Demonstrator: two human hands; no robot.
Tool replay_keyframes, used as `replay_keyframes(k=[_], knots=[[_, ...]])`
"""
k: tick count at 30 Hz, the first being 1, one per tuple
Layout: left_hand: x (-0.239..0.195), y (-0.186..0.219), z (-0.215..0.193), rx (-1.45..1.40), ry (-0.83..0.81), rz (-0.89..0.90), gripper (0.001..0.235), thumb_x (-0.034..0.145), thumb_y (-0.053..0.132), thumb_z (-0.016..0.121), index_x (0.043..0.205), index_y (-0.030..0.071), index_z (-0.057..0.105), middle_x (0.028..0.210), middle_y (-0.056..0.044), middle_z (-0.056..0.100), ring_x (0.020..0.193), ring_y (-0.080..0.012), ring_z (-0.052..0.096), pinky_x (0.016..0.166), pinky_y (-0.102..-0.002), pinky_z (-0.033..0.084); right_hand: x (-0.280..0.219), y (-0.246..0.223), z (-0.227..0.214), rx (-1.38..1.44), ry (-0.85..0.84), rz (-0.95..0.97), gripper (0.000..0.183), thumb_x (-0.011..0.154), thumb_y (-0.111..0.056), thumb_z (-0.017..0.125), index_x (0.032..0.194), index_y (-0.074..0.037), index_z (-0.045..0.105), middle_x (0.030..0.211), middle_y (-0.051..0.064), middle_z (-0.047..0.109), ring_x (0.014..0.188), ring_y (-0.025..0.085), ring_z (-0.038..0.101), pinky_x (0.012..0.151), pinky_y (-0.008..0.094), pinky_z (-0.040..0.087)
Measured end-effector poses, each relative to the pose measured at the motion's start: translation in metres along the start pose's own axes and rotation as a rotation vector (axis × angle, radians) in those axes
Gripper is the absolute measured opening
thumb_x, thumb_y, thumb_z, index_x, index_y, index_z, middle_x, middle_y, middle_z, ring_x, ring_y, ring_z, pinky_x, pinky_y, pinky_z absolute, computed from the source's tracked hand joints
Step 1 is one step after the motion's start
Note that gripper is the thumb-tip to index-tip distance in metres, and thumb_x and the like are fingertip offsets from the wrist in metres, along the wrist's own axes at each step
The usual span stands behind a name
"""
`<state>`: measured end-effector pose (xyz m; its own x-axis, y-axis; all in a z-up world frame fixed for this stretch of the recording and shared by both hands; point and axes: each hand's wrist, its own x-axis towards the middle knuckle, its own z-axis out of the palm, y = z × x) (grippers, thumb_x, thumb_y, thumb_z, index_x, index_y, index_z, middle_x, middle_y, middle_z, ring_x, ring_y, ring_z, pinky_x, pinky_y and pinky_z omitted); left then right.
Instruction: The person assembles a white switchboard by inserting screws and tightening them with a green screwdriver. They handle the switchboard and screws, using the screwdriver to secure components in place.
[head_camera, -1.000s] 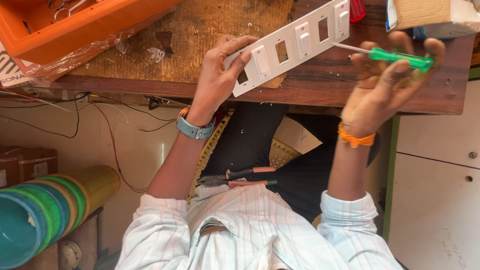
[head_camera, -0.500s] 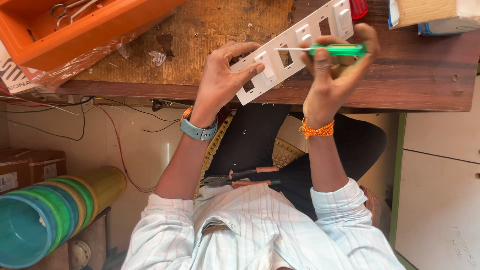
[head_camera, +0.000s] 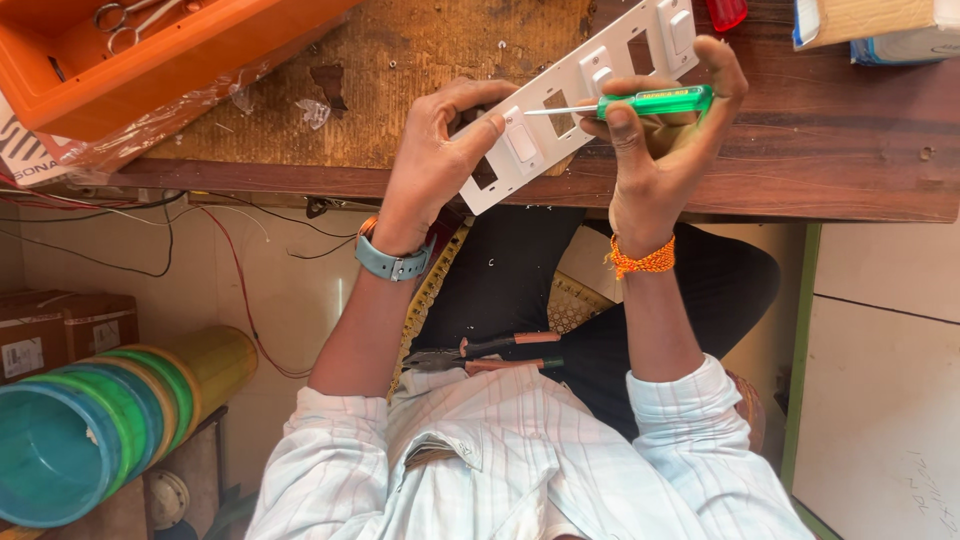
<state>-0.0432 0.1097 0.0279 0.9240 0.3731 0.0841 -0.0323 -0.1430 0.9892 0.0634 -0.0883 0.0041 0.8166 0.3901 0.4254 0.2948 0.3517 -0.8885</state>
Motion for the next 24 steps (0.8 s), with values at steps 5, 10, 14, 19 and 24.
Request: replay_keyframes(k=[5, 10, 14, 19, 24], knots=[[-0.003, -0.003, 0.004, 0.059, 0.045, 0.052, 0.030, 0.091, 0.011, 0.064, 0.117, 0.000, 0.074, 0.104, -0.007, 0.072, 0.092, -0.0128, 0.067, 0.083, -0.027, 0.054, -0.006, 0.001, 0.003, -0.039, -0.053, -0.041, 0.051, 0.112, -0.017, 0.077, 0.141, -0.016, 0.036, 0.117, 0.017, 0.073, 0.102, 0.025, 0.079, 0.090, 0.036, 0.065], [-0.003, -0.011, 0.006, 0.158, 0.073, 0.110, 0.031, 0.090, 0.013, 0.065, 0.117, 0.002, 0.075, 0.103, -0.008, 0.073, 0.089, -0.0134, 0.070, 0.079, -0.028, 0.058, 0.000, -0.014, 0.009, -0.090, -0.178, -0.114, 0.045, 0.112, -0.009, 0.073, 0.138, -0.017, 0.037, 0.115, 0.016, 0.073, 0.103, 0.023, 0.078, 0.081, 0.028, 0.066], [-0.004, -0.013, 0.006, 0.136, 0.075, 0.114, 0.030, 0.091, 0.011, 0.063, 0.118, 0.001, 0.074, 0.105, -0.008, 0.073, 0.092, -0.0144, 0.070, 0.083, -0.029, 0.057, 0.014, -0.040, 0.010, -0.401, -0.395, -0.269, 0.039, 0.109, 0.002, 0.071, 0.133, -0.011, 0.044, 0.121, 0.015, 0.073, 0.107, 0.022, 0.077, 0.086, 0.029, 0.063], [-0.005, -0.010, 0.003, 0.002, 0.040, 0.064, 0.028, 0.096, 0.009, 0.061, 0.119, -0.001, 0.072, 0.106, -0.010, 0.072, 0.096, -0.0155, 0.068, 0.087, -0.028, 0.055, 0.027, -0.054, 0.015, -0.593, -0.551, -0.469, 0.034, 0.102, 0.003, 0.073, 0.126, -0.006, 0.051, 0.115, 0.015, 0.072, 0.104, 0.025, 0.076, 0.081, 0.029, 0.065], [-0.002, -0.010, 0.003, 0.010, 0.013, 0.094, 0.026, 0.097, 0.007, 0.064, 0.120, -0.002, 0.071, 0.110, -0.010, 0.074, 0.099, -0.0148, 0.069, 0.089, -0.029, 0.055, 0.041, -0.048, 0.014, -0.830, -0.533, -0.529, 0.042, 0.096, -0.022, 0.082, 0.121, -0.006, 0.052, 0.106, 0.013, 0.073, 0.077, 0.017, 0.073, 0.063, 0.029, 0.059]])
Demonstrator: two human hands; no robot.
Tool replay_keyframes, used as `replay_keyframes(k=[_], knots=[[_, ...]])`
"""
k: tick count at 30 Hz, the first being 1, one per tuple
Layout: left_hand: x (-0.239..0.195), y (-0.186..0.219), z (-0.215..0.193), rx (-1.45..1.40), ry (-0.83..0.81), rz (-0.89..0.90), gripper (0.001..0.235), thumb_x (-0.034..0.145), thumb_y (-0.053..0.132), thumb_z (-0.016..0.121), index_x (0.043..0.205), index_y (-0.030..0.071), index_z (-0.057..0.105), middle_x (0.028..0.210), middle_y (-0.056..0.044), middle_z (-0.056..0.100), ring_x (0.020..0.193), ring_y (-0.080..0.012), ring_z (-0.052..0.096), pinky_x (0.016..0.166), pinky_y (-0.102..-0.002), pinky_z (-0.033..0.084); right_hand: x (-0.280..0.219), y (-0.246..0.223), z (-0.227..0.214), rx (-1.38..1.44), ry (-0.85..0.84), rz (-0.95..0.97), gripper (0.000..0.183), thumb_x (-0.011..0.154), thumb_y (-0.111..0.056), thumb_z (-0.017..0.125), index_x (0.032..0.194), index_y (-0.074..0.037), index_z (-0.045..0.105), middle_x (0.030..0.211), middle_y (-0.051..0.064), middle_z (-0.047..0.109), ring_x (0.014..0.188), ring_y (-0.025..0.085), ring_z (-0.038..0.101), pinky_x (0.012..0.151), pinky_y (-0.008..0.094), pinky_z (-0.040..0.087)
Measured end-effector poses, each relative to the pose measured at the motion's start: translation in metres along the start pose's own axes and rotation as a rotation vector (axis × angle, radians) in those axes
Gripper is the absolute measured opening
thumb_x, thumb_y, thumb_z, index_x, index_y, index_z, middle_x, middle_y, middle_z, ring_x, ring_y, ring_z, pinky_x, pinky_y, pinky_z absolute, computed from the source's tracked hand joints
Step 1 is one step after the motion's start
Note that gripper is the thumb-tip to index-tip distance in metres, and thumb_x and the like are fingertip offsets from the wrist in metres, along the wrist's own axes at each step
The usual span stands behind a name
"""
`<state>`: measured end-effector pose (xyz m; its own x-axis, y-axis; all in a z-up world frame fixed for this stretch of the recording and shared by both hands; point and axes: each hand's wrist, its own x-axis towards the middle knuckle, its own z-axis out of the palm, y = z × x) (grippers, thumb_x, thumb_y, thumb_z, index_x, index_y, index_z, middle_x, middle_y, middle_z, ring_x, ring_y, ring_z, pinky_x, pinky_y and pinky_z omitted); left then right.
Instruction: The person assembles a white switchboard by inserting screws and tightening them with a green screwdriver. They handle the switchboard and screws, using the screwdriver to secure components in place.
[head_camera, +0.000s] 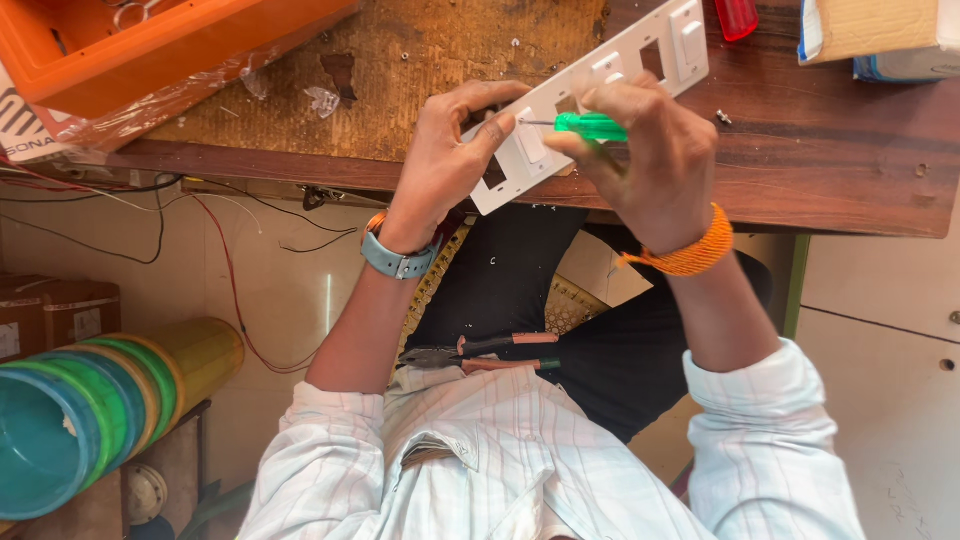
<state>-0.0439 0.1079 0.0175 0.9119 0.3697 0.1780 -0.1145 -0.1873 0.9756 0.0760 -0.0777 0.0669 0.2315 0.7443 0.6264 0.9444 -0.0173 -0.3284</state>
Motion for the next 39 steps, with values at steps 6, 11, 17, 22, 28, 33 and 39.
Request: replay_keyframes(k=[6, 11, 17, 22, 28, 33, 39], knots=[[0.000, -0.001, 0.005, -0.037, 0.005, -0.078, 0.024, 0.099, 0.003, 0.064, 0.121, 0.000, 0.071, 0.107, -0.009, 0.076, 0.096, -0.0137, 0.069, 0.086, -0.028, 0.056, -0.001, -0.001, -0.003, 0.046, -0.047, -0.059, 0.039, 0.103, -0.019, 0.081, 0.129, -0.008, 0.054, 0.104, 0.008, 0.073, 0.080, 0.018, 0.073, 0.066, 0.031, 0.057], [0.002, 0.001, 0.008, -0.029, 0.041, -0.047, 0.024, 0.098, 0.003, 0.065, 0.122, 0.000, 0.071, 0.110, -0.009, 0.076, 0.096, -0.0133, 0.069, 0.086, -0.028, 0.056, 0.008, -0.002, -0.008, 0.039, -0.086, -0.055, 0.040, 0.102, -0.018, 0.080, 0.131, -0.008, 0.054, 0.108, 0.009, 0.073, 0.088, 0.021, 0.074, 0.073, 0.032, 0.059], [0.002, 0.006, 0.009, -0.065, 0.014, -0.059, 0.024, 0.100, 0.002, 0.062, 0.121, 0.000, 0.072, 0.107, -0.009, 0.077, 0.095, -0.0130, 0.069, 0.087, -0.028, 0.056, 0.016, -0.003, -0.012, -0.038, -0.082, 0.072, 0.050, 0.093, -0.025, 0.088, 0.123, -0.005, 0.054, 0.101, 0.010, 0.075, 0.087, 0.023, 0.077, 0.070, 0.032, 0.062], [0.004, 0.006, 0.008, -0.036, 0.025, -0.079, 0.025, 0.099, 0.003, 0.062, 0.122, 0.000, 0.072, 0.102, -0.009, 0.076, 0.089, -0.0131, 0.068, 0.080, -0.028, 0.056, 0.012, -0.001, -0.012, 0.206, -0.073, -0.022, 0.030, 0.114, -0.018, 0.066, 0.137, -0.008, 0.048, 0.124, 0.012, 0.072, 0.108, 0.022, 0.077, 0.087, 0.027, 0.063], [0.006, 0.000, 0.013, -0.138, 0.076, -0.057, 0.028, 0.102, 0.002, 0.058, 0.129, -0.002, 0.067, 0.116, -0.011, 0.074, 0.102, -0.0151, 0.073, 0.089, -0.028, 0.058, -0.008, 0.021, -0.002, 0.093, 0.135, 0.103, 0.035, 0.104, -0.027, 0.078, 0.128, -0.010, 0.059, 0.110, 0.005, 0.076, 0.086, 0.014, 0.077, 0.066, 0.023, 0.061], [0.003, -0.006, 0.015, -0.062, 0.108, 0.062, 0.033, 0.103, 0.000, 0.056, 0.136, -0.003, 0.060, 0.124, -0.013, 0.071, 0.113, -0.0178, 0.068, 0.097, -0.030, 0.054, -0.038, 0.044, -0.036, 0.243, 0.444, 0.159, 0.018, 0.104, 0.010, 0.055, 0.120, 0.001, 0.054, 0.113, 0.017, 0.068, 0.078, 0.019, 0.066, 0.064, 0.026, 0.058], [0.002, -0.008, 0.018, 0.196, 0.135, 0.062, 0.047, 0.108, 0.003, 0.056, 0.154, 0.005, 0.048, 0.104, -0.011, 0.068, 0.095, -0.0178, 0.063, 0.090, -0.033, 0.054, -0.071, 0.059, -0.097, 0.070, 0.428, 0.553, 0.029, 0.092, 0.018, 0.044, 0.110, 0.004, 0.061, 0.112, 0.013, 0.067, 0.074, 0.016, 0.055, 0.067, 0.026, 0.048]])
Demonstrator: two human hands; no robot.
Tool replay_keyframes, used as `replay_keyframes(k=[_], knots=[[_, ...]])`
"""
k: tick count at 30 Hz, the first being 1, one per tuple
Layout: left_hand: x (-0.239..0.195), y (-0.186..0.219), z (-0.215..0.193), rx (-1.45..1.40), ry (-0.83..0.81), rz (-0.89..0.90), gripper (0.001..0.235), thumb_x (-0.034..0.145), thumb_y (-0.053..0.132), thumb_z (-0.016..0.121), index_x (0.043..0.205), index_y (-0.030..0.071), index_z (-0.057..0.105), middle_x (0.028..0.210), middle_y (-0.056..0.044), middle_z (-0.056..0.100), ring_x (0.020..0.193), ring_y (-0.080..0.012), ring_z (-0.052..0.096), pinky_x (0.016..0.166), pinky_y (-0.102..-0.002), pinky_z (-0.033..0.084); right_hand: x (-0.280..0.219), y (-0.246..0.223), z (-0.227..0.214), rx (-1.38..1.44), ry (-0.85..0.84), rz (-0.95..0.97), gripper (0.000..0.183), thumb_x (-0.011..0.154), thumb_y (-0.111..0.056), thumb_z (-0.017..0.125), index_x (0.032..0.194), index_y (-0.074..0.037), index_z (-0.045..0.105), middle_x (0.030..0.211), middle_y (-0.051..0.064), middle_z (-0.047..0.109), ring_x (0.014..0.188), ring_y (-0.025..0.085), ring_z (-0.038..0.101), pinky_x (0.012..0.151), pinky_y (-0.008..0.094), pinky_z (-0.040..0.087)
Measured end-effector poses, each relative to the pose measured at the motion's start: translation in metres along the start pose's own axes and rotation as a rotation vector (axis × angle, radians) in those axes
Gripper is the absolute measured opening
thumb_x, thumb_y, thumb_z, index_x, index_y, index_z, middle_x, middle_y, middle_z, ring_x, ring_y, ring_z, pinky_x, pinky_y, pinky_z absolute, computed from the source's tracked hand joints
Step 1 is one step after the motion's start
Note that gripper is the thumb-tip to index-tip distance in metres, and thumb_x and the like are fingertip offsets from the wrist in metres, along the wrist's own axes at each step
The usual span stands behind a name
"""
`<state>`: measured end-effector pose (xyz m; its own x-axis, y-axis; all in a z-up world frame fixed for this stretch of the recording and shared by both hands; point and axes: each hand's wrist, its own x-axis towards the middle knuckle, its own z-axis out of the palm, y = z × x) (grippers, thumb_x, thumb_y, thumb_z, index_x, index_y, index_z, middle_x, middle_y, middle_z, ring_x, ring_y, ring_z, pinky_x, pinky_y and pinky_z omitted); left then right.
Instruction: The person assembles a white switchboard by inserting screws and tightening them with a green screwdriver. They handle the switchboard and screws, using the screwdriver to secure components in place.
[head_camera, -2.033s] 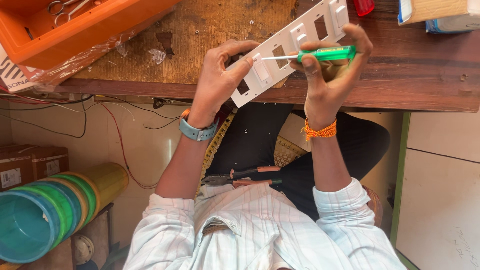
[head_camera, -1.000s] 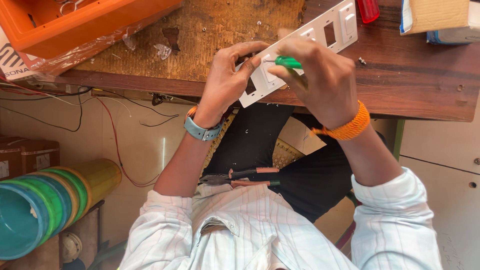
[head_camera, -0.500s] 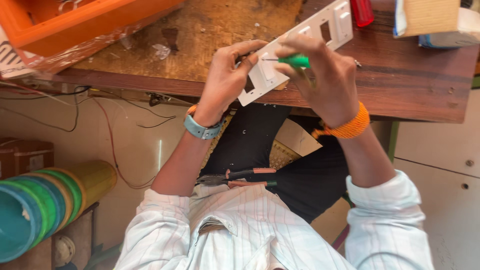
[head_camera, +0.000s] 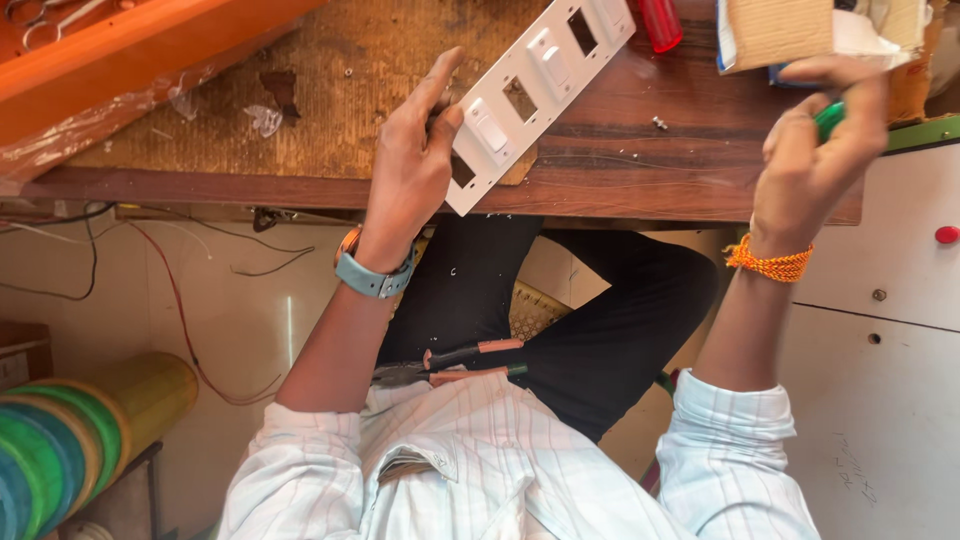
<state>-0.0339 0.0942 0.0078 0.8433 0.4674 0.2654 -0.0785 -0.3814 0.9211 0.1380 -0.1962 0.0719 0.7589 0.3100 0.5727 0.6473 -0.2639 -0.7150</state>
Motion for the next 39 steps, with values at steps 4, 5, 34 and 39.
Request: replay_keyframes(k=[4, 5, 34, 39], knots=[[-0.001, -0.004, 0.001, 0.041, -0.029, -0.089, 0.049, 0.111, 0.005, 0.055, 0.158, 0.011, 0.045, 0.098, -0.010, 0.065, 0.090, -0.0177, 0.061, 0.086, -0.032, 0.055, -0.005, 0.010, 0.002, -0.402, -0.174, -0.250, 0.018, 0.099, 0.015, 0.060, 0.106, 0.003, 0.072, 0.109, 0.013, 0.070, 0.100, 0.026, 0.070, 0.091, 0.036, 0.057], [-0.002, -0.006, 0.002, -0.077, -0.028, -0.128, 0.051, 0.110, 0.006, 0.053, 0.159, 0.013, 0.042, 0.104, -0.009, 0.067, 0.093, -0.0168, 0.064, 0.084, -0.032, 0.056, -0.006, 0.012, 0.006, -0.414, -0.212, -0.263, 0.017, 0.100, 0.012, 0.064, 0.106, 0.001, 0.074, 0.111, 0.012, 0.071, 0.101, 0.026, 0.071, 0.093, 0.037, 0.057], [-0.022, 0.046, 0.020, 0.502, 0.396, 0.298, 0.065, 0.086, -0.001, 0.071, 0.145, 0.007, 0.044, 0.146, -0.020, 0.048, 0.139, -0.0385, 0.046, 0.117, -0.052, 0.037, -0.018, 0.007, 0.000, -0.109, 0.049, -0.054, 0.030, 0.108, -0.032, 0.077, 0.101, -0.002, 0.075, 0.091, 0.007, 0.074, 0.073, 0.010, 0.066, 0.064, 0.023, 0.049], [-0.030, 0.083, -0.004, 0.170, 0.147, 0.352, 0.018, 0.092, -0.001, 0.071, 0.107, 0.009, 0.074, 0.108, -0.005, 0.073, 0.095, -0.0184, 0.071, 0.081, -0.032, 0.059, -0.017, 0.005, 0.009, -0.046, 0.031, 0.002, 0.024, 0.102, -0.029, 0.079, 0.102, -0.004, 0.077, 0.088, 0.004, 0.074, 0.065, 0.006, 0.062, 0.056, 0.019, 0.044]])
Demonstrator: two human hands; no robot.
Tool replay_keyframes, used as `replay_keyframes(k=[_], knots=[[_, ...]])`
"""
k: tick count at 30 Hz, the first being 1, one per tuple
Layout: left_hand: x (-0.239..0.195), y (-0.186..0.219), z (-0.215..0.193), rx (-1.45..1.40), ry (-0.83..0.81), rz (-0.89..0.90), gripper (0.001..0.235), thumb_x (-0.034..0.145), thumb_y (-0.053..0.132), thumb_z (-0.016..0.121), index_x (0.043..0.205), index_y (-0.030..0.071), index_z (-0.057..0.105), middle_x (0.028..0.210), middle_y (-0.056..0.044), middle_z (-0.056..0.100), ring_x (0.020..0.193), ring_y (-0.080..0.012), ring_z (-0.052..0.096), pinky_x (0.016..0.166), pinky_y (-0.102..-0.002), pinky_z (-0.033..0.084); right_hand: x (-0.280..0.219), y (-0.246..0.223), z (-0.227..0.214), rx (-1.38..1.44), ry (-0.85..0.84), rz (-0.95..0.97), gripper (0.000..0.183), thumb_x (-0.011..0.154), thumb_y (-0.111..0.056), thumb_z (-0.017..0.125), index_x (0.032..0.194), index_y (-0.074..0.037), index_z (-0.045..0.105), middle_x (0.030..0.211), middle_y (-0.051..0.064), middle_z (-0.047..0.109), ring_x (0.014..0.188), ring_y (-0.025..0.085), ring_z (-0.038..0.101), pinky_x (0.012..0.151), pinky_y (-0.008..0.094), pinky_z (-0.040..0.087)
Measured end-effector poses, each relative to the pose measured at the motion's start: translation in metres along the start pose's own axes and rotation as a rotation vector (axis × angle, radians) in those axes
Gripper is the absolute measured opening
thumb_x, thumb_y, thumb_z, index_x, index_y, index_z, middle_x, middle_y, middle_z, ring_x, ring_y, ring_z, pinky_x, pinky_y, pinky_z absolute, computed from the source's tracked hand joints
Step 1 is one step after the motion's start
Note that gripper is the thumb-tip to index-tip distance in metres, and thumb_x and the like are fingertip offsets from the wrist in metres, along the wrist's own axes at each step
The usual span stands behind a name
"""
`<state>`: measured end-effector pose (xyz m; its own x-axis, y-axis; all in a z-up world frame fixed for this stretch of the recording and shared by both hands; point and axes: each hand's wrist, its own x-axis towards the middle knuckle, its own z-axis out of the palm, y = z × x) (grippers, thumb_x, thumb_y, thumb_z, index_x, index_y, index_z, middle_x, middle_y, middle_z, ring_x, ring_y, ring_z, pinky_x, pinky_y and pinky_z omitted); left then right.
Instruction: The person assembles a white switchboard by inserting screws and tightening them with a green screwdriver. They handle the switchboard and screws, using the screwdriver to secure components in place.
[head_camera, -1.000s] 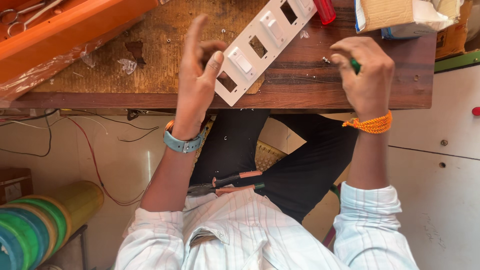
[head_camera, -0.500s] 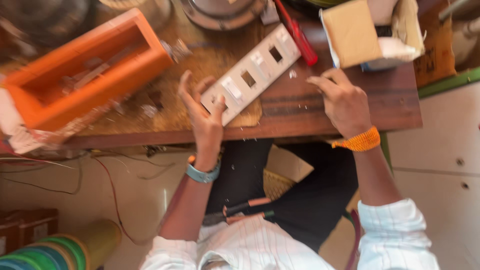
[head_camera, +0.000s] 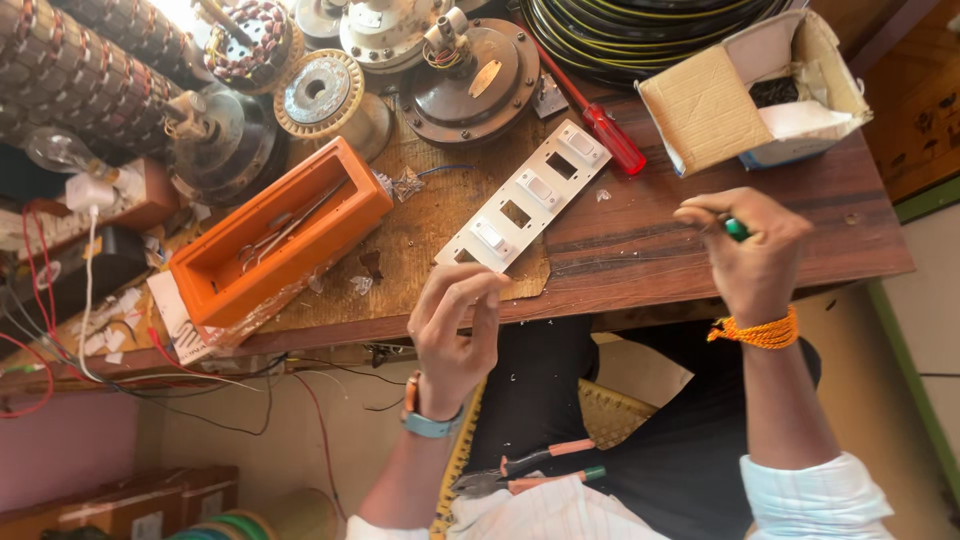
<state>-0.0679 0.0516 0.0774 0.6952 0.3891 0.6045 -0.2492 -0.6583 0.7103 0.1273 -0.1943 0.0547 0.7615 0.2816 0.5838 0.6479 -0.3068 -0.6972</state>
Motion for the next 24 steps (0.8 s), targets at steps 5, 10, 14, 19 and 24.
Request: replay_keyframes(k=[5, 10, 14, 19, 24], knots=[[0.029, 0.024, 0.009, 0.252, -0.093, 0.404, 0.021, 0.091, 0.004, 0.075, 0.111, 0.009, 0.074, 0.116, -0.004, 0.066, 0.113, -0.0227, 0.060, 0.096, -0.038, 0.051, -0.010, -0.007, 0.006, 0.249, 0.024, 0.037, 0.023, 0.104, -0.024, 0.084, 0.103, -0.002, 0.075, 0.096, 0.005, 0.075, 0.082, 0.006, 0.066, 0.070, 0.019, 0.051], [0.104, 0.026, 0.032, 0.677, -0.172, 1.414, 0.016, 0.093, 0.015, 0.071, 0.108, 0.015, 0.067, 0.124, -0.001, 0.053, 0.124, -0.0195, 0.051, 0.113, -0.041, 0.045, -0.007, 0.003, 0.014, 0.008, 0.090, -0.143, 0.013, 0.107, -0.009, 0.081, 0.108, 0.001, 0.073, 0.103, 0.008, 0.072, 0.090, 0.010, 0.066, 0.078, 0.022, 0.052], [0.142, 0.060, 0.041, 0.583, -0.293, 1.935, 0.013, 0.090, 0.015, 0.069, 0.100, 0.010, 0.064, 0.123, 0.000, 0.048, 0.122, -0.0190, 0.048, 0.110, -0.040, 0.044, -0.006, 0.009, 0.018, 0.003, 0.113, -0.137, 0.014, 0.111, -0.008, 0.082, 0.106, 0.002, 0.073, 0.099, 0.007, 0.070, 0.076, 0.010, 0.056, 0.069, 0.023, 0.046], [0.148, 0.065, 0.062, 0.507, -0.183, 1.989, 0.024, 0.088, 0.018, 0.069, 0.111, 0.011, 0.067, 0.121, 0.000, 0.048, 0.118, -0.0165, 0.045, 0.096, -0.035, 0.043, -0.017, 0.026, 0.021, 0.017, 0.197, -0.152, 0.021, 0.105, -0.020, 0.076, 0.104, 0.000, 0.072, 0.097, 0.005, 0.066, 0.075, 0.010, 0.053, 0.062, 0.025, 0.041], [0.143, 0.040, 0.051, 0.677, -0.297, 1.983, 0.008, 0.094, 0.015, 0.073, 0.095, 0.011, 0.065, 0.119, 0.002, 0.049, 0.123, -0.0161, 0.045, 0.103, -0.034, 0.042, -0.019, 0.045, 0.017, -0.084, 0.189, -0.182, 0.018, 0.108, -0.018, 0.077, 0.107, 0.000, 0.075, 0.102, 0.006, 0.068, 0.074, 0.010, 0.052, 0.062, 0.025, 0.039]])
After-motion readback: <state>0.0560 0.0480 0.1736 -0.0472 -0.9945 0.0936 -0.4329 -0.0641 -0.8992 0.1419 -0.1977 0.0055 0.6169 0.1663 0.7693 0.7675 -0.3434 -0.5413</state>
